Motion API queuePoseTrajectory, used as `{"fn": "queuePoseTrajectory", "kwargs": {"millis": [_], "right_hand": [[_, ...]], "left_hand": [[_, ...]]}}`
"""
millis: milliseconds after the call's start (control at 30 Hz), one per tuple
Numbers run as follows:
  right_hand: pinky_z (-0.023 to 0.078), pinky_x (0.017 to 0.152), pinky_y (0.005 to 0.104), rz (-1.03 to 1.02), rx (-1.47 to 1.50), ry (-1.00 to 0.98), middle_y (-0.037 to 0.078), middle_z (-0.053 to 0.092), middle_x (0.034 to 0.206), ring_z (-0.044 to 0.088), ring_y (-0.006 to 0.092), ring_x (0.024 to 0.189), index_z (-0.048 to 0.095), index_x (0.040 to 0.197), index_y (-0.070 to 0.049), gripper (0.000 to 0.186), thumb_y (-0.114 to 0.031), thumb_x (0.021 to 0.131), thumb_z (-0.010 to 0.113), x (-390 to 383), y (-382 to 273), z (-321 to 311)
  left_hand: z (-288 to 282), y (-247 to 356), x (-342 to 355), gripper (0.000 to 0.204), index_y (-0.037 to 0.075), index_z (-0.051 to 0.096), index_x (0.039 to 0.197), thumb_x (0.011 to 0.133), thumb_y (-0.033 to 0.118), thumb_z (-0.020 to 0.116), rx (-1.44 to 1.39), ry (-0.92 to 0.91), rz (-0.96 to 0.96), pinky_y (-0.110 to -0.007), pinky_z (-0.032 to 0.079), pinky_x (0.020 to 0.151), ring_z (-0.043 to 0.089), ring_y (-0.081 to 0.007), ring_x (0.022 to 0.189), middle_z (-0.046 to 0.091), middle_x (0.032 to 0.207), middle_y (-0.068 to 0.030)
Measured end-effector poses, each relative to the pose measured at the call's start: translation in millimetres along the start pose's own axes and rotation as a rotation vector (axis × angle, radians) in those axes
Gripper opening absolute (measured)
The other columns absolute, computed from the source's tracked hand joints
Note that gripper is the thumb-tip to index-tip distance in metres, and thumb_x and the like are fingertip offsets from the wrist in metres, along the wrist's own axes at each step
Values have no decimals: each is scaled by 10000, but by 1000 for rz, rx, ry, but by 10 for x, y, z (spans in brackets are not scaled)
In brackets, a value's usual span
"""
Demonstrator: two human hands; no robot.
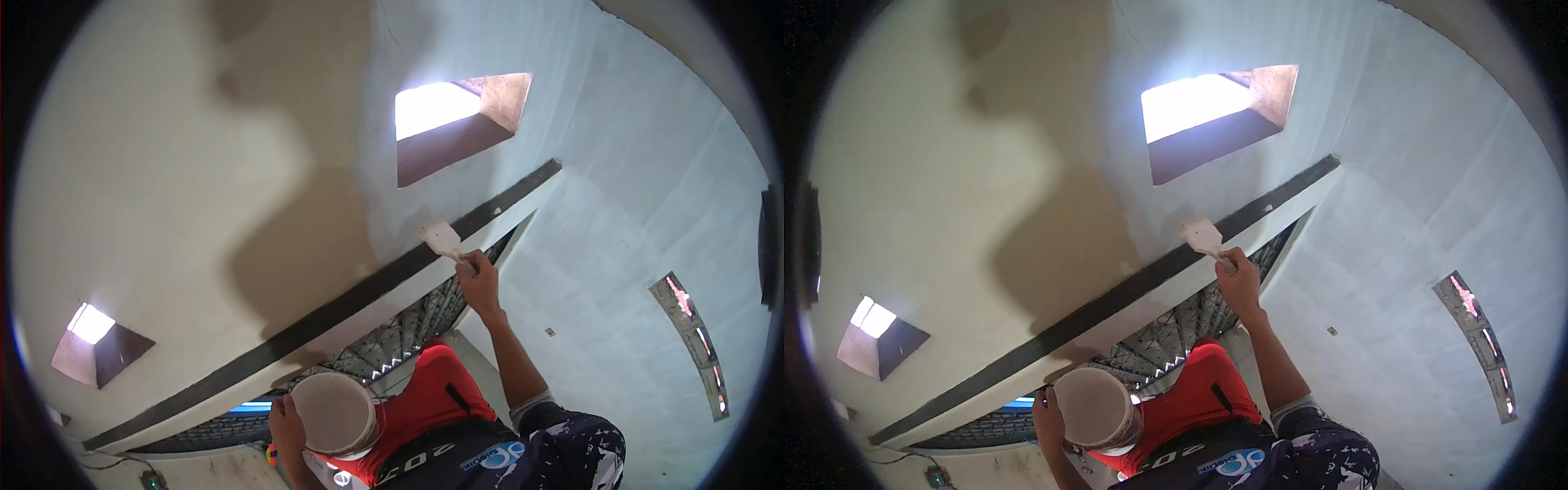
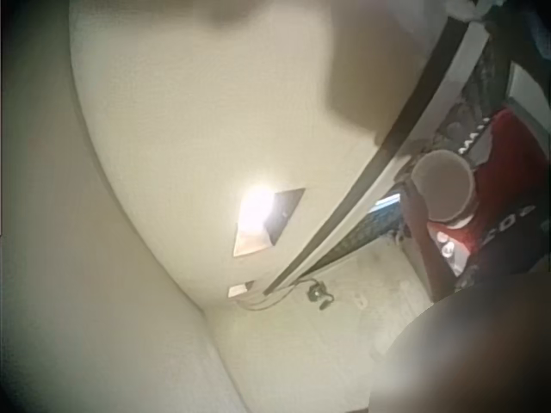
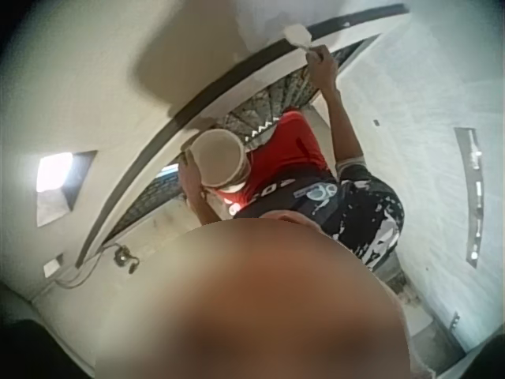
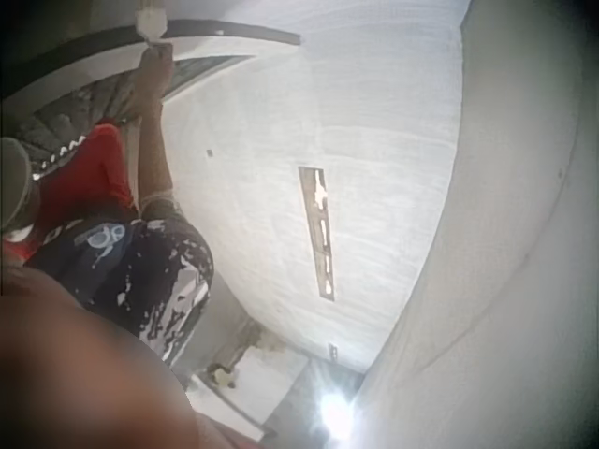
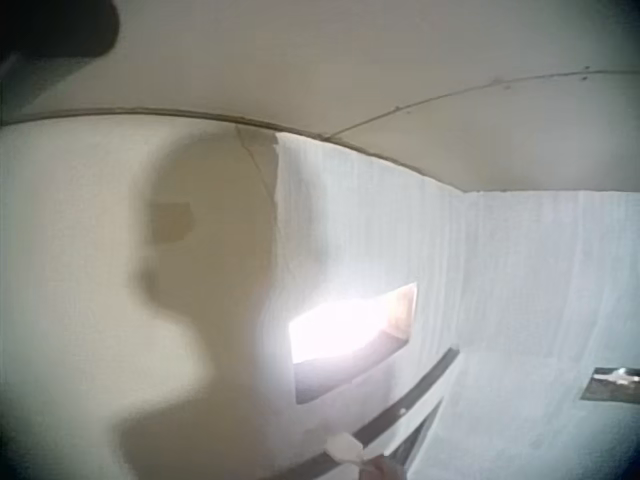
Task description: Applying plaster or white paint to a wall using a putty knife.
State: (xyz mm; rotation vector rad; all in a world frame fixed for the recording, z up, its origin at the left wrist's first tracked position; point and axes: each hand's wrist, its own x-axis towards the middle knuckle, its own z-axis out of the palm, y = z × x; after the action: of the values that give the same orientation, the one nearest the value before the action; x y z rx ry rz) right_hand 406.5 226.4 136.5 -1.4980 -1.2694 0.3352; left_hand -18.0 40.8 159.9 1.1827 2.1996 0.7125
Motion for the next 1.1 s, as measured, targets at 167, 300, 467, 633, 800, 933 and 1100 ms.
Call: {"fn": "queuePoseTrajectory", "kwargs": {"millis": [167,300,467,633,800,933,1100], "right_hand": [[508,650,367,8,-60,46,166,682,780,681,272,700,649,1019,-20,199,-136,860,678,530,166,-406],[491,620,377,-171,-21,200,161,656,742,640,256,646,643,998,-19,184,-140,867,689,982,115,-425],[486,619,377,-177,6,127,150,632,727,624,276,644,619,962,-27,160,-147,873,678,1123,250,-177],[519,699,403,-132,-196,64,179,682,805,672,351,734,621,967,-40,186,-179,858,679,1008,309,-397],[506,675,419,-120,-138,114,185,665,782,659,355,713,617,963,-38,186,-179,859,680,1135,257,-493],[504,672,439,-143,-67,52,197,667,792,667,404,763,606,975,-43,190,-184,863,666,1198,391,-359],[502,657,418,-143,-272,-33,178,664,778,668,359,726,609,985,-55,192,-192,863,667,1074,606,-526]], "left_hand": [[40,-4,4,438,-35,616,1153,1051,365,468,-31,4,-47,-438,483,847,650,-352,965,669,1057,-235],[74,-127,46,433,-37,613,1090,1046,370,473,-54,8,10,-439,485,806,648,-336,891,666,977,-214],[100,-125,53,447,-37,616,1069,1038,387,474,-64,45,2,-440,482,796,645,-352,868,664,940,-213],[83,-114,-1,456,-37,622,1099,1036,389,472,25,127,-24,-438,484,814,650,-365,903,672,978,-219],[67,-64,29,451,-35,622,1087,1038,386,470,-24,38,20,-450,481,814,649,-367,908,670,977,-223],[70,50,-7,456,-39,619,1082,1039,390,471,-57,27,40,-458,480,819,651,-366,911,669,985,-227],[116,-272,47,455,-44,612,1070,1041,388,473,-4,102,44,-451,481,821,647,-368,907,668,991,-229]]}}
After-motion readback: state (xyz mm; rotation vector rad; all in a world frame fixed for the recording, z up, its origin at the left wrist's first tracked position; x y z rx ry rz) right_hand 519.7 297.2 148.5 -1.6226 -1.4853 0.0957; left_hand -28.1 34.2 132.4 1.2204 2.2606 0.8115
